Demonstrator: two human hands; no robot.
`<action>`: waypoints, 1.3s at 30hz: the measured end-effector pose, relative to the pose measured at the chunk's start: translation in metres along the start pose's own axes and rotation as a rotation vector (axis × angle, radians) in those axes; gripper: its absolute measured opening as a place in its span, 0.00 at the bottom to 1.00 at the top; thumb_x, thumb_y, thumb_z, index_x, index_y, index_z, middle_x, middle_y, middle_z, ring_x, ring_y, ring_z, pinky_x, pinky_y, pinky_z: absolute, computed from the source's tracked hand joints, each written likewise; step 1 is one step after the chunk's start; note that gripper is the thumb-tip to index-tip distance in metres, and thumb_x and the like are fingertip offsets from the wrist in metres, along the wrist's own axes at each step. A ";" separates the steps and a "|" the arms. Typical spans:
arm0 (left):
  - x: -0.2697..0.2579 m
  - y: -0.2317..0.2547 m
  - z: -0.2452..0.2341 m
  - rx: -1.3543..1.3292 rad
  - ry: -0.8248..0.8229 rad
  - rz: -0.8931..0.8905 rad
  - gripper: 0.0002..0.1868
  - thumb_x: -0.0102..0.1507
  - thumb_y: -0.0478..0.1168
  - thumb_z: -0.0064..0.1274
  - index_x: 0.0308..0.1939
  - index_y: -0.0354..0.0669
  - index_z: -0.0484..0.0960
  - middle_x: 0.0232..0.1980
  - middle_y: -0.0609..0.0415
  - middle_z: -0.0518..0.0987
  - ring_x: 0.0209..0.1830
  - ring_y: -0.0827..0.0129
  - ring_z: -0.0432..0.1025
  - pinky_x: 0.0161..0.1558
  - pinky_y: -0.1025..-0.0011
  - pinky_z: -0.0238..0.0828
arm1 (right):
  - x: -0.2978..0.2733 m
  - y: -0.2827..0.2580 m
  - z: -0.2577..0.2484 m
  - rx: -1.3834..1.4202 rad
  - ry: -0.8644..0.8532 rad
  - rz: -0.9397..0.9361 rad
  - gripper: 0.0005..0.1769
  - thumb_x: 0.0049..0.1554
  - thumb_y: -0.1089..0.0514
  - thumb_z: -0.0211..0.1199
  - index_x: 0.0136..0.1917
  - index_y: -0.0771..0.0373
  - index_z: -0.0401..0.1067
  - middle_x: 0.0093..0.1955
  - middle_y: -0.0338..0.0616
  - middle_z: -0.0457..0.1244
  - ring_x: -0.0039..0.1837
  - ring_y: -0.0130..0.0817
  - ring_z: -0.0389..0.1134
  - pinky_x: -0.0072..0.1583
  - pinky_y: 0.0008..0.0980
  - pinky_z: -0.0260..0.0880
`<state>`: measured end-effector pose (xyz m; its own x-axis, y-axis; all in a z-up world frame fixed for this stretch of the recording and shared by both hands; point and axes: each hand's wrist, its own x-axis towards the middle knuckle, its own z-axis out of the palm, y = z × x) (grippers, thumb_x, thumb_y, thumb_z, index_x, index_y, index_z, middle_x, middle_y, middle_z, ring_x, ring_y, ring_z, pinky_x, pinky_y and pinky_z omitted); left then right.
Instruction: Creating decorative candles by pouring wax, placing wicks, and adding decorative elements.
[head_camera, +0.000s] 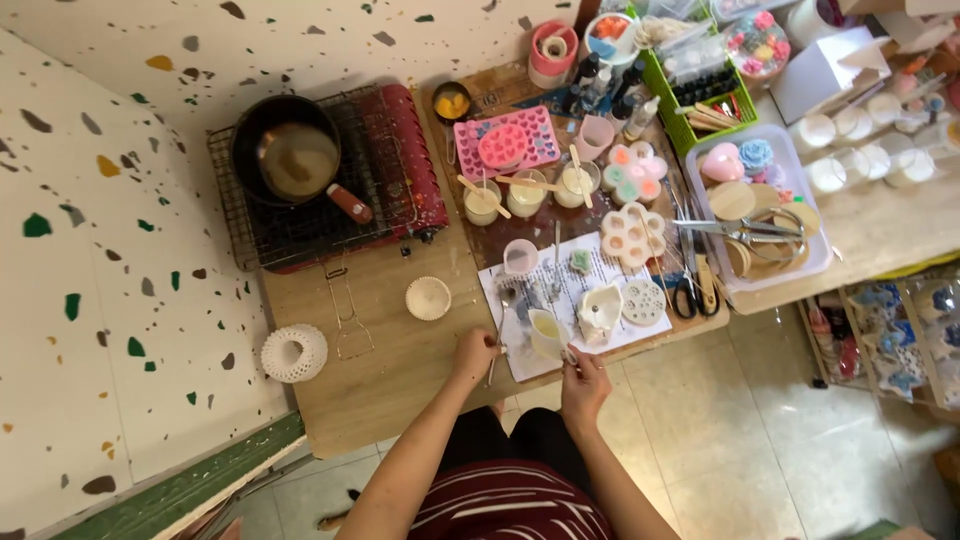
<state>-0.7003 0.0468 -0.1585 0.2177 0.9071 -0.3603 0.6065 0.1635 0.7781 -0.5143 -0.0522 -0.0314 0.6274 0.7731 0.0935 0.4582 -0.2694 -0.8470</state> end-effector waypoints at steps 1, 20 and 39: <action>-0.005 0.007 -0.005 -0.041 0.032 -0.007 0.14 0.51 0.43 0.68 0.30 0.36 0.84 0.29 0.44 0.82 0.30 0.52 0.79 0.35 0.58 0.75 | -0.003 0.002 -0.006 0.015 0.004 -0.030 0.13 0.56 0.68 0.67 0.55 0.64 0.80 0.43 0.44 0.67 0.41 0.29 0.68 0.44 0.27 0.71; 0.022 0.212 0.048 0.152 -0.021 0.814 0.17 0.56 0.37 0.61 0.50 0.44 0.81 0.48 0.51 0.76 0.51 0.54 0.71 0.46 0.60 0.74 | 0.063 0.009 -0.148 -0.343 0.209 -0.159 0.05 0.60 0.67 0.68 0.51 0.66 0.78 0.45 0.45 0.65 0.46 0.39 0.64 0.46 0.34 0.67; 0.066 0.235 0.040 -0.083 -0.287 0.428 0.15 0.55 0.42 0.66 0.44 0.43 0.85 0.34 0.51 0.86 0.33 0.62 0.81 0.39 0.65 0.76 | 0.090 0.007 -0.136 -0.570 -0.035 -0.436 0.07 0.53 0.65 0.69 0.47 0.62 0.79 0.40 0.44 0.64 0.49 0.45 0.66 0.57 0.42 0.66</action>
<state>-0.5131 0.1300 -0.0201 0.6405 0.7587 -0.1186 0.3576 -0.1580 0.9204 -0.3693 -0.0625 0.0424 0.2963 0.8941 0.3357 0.9258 -0.1825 -0.3310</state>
